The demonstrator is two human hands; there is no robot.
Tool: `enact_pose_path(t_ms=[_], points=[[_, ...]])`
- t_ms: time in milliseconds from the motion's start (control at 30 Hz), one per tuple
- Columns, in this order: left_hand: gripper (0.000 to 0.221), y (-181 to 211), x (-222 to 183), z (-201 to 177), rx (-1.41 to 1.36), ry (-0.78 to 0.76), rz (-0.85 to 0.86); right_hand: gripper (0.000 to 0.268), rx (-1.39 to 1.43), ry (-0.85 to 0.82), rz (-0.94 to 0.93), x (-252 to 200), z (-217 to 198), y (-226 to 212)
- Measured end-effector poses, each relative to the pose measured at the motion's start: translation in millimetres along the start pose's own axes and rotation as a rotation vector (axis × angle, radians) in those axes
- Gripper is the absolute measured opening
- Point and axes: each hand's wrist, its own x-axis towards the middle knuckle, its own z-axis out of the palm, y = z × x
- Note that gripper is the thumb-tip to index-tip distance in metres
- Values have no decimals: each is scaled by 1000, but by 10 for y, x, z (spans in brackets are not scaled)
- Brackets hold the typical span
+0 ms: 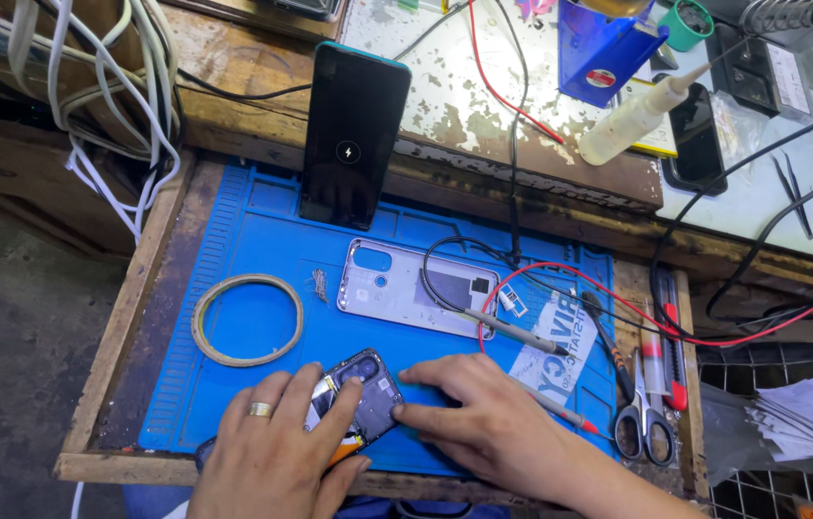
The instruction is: The person assembles a mobile phone by placing internal components and the rear camera module into the frame before fitting the back cover and testing the device screen.
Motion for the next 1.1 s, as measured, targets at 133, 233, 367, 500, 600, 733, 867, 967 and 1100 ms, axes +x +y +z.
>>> enact_pose_path(t_ms=[133,233,367,500,600,733,867,967,1100], points=[[80,36,48,-71,1,3,-9,44,-67,14,-43,-3,50,-3],[81,72,69,-120,-7,-33,-32,43,-59,24,-51,-21,37,-1],[87,39,78,-99,4,-14,-12,41,11,15,8,6,46,-29],[98,59,73,-114,-59,-13,-84,46,61,23,102,62,43,-78],[104,92,139,-173,-135,-12,-127,53,86,59,182,143,68,-154],[104,151,199,-190,-155,75,-123,62,108,145,280,246,157,-288],[104,197,204,-159,-162,92,-142,67,23,208,312,297,275,-382],[102,219,200,-160,-151,109,-137,67,36,262,327,295,324,-404],[105,251,218,-183,-142,72,-176,64,57,294,352,264,351,-446]])
